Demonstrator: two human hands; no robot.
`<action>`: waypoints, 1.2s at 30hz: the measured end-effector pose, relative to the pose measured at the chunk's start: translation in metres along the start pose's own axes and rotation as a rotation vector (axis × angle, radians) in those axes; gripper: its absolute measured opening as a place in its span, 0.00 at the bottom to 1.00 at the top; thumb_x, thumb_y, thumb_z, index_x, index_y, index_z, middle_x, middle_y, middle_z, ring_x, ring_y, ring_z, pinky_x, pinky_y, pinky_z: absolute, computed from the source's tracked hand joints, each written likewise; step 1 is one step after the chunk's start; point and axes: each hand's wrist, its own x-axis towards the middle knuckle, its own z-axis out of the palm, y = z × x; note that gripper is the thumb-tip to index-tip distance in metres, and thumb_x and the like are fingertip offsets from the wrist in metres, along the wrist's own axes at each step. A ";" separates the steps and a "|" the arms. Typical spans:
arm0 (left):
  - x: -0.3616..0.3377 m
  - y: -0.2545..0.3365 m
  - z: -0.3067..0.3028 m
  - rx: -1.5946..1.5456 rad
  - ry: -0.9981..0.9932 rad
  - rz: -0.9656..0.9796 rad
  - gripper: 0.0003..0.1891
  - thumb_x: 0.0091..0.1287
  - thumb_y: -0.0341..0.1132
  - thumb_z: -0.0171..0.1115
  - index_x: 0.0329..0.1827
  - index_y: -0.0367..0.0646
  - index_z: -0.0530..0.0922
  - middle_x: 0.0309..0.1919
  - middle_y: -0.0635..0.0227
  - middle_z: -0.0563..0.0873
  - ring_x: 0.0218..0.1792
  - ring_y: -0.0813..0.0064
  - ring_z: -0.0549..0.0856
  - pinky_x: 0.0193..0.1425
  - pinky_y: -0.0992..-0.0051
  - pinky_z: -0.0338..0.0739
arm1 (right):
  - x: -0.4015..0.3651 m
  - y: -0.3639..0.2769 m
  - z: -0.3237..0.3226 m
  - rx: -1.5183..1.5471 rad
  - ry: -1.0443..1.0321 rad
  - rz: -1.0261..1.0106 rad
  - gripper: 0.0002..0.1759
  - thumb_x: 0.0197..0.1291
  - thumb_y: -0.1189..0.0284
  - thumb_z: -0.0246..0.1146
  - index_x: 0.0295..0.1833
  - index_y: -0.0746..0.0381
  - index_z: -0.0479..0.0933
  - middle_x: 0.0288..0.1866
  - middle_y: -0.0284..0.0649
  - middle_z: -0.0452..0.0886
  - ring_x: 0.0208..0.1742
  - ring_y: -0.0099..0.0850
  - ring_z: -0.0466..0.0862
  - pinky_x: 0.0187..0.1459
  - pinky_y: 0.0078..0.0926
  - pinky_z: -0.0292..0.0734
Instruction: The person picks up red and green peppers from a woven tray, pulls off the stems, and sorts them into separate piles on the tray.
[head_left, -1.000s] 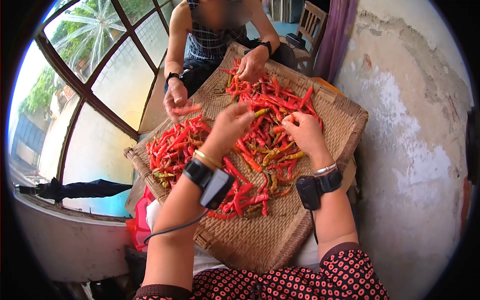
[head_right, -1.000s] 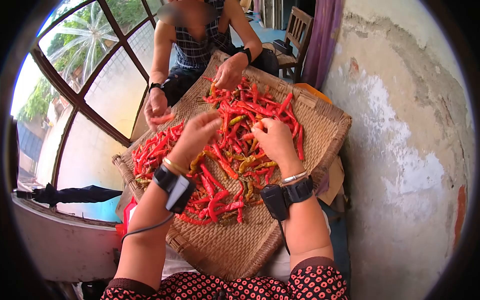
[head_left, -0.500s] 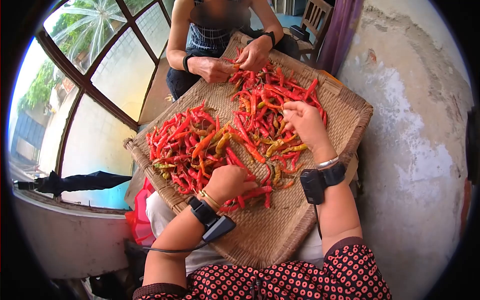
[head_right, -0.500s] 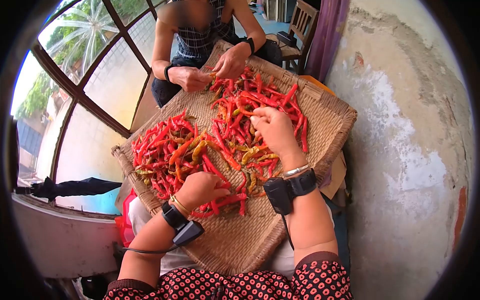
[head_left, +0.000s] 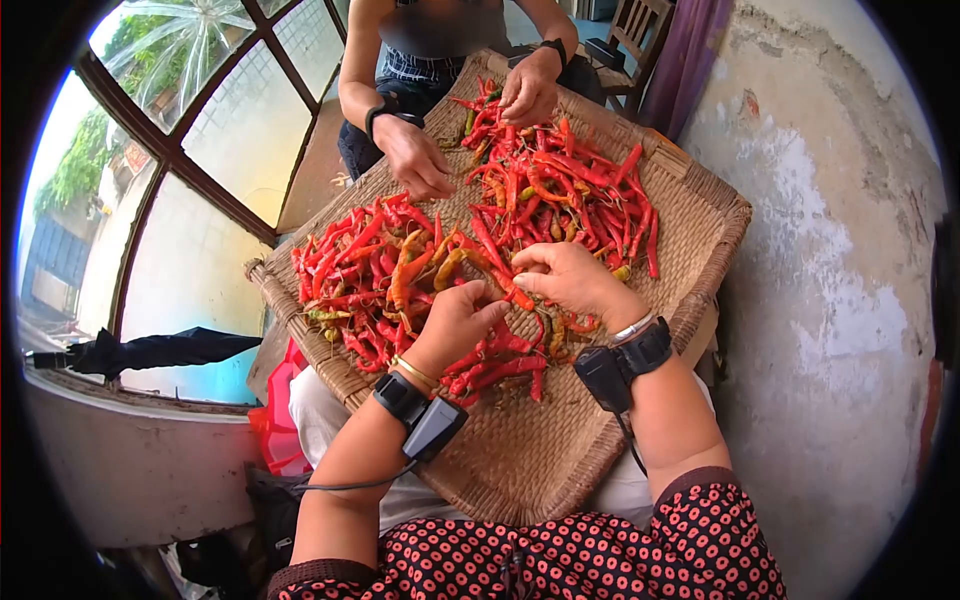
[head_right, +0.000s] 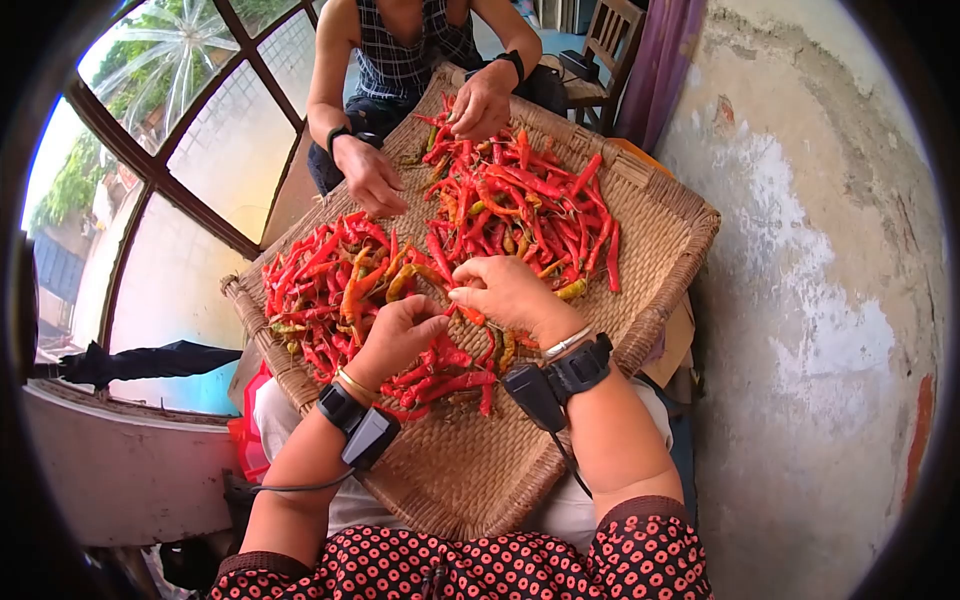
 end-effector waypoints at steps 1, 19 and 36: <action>0.001 0.002 0.001 0.000 -0.001 -0.001 0.07 0.61 0.32 0.61 0.34 0.36 0.77 0.22 0.74 0.78 0.26 0.87 0.73 0.31 0.81 0.71 | 0.000 -0.003 0.003 0.060 -0.037 0.005 0.17 0.51 0.65 0.64 0.43 0.66 0.77 0.29 0.40 0.81 0.32 0.29 0.81 0.37 0.26 0.74; 0.002 -0.014 0.001 0.901 -0.085 0.179 0.11 0.52 0.27 0.55 0.38 0.44 0.79 0.35 0.62 0.77 0.36 0.62 0.81 0.36 0.65 0.77 | 0.015 -0.007 -0.021 0.980 0.637 -0.116 0.13 0.57 0.75 0.58 0.48 0.67 0.74 0.32 0.36 0.77 0.30 0.20 0.78 0.30 0.16 0.74; 0.004 -0.003 -0.002 0.120 0.227 0.316 0.09 0.57 0.25 0.60 0.41 0.40 0.78 0.31 0.68 0.82 0.29 0.77 0.80 0.34 0.79 0.76 | -0.001 -0.003 0.011 0.108 -0.129 -0.141 0.20 0.49 0.68 0.65 0.48 0.64 0.75 0.35 0.43 0.81 0.36 0.32 0.80 0.40 0.27 0.73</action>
